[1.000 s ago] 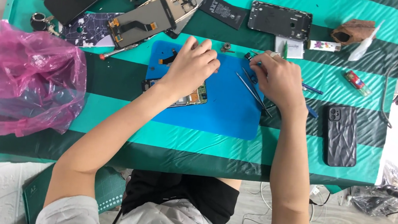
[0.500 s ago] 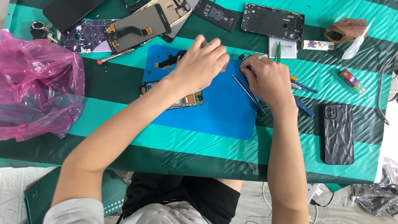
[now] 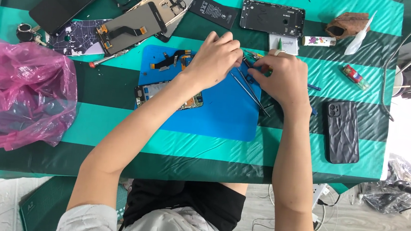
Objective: Repairing a mobile phone by assembling the motherboard and connecting internal ribbon cables.
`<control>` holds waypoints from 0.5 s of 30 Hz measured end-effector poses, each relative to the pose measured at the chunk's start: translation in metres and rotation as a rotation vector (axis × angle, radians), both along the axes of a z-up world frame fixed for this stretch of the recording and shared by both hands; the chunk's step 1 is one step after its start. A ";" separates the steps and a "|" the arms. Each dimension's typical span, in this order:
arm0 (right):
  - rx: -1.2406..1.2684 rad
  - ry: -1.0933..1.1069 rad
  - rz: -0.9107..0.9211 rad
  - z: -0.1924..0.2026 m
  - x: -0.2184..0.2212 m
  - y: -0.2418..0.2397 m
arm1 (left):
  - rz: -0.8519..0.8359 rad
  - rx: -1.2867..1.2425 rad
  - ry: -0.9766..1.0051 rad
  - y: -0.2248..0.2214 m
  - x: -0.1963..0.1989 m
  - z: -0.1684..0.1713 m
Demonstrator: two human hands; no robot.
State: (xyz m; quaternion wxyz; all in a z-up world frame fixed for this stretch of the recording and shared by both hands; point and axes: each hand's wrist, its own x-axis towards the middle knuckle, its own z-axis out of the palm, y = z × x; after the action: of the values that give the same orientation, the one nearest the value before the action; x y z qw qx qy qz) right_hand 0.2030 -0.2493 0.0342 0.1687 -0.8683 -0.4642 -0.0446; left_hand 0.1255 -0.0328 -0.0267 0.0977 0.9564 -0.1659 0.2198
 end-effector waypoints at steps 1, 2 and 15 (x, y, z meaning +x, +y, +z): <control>0.000 0.000 0.000 -0.003 0.001 0.000 | 0.000 0.000 0.000 0.000 0.001 0.002; -0.002 -0.017 0.009 -0.007 0.001 0.001 | 0.006 0.024 0.034 0.000 0.001 0.004; 0.739 0.366 -0.148 0.012 -0.009 0.005 | -0.063 -0.360 0.083 0.014 -0.010 0.007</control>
State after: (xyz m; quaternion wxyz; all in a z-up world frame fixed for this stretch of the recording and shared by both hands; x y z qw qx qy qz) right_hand 0.1936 -0.2447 0.0466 0.5450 -0.7740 -0.3158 -0.0651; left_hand 0.1150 -0.0186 -0.0200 0.2806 0.9260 -0.1497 0.2032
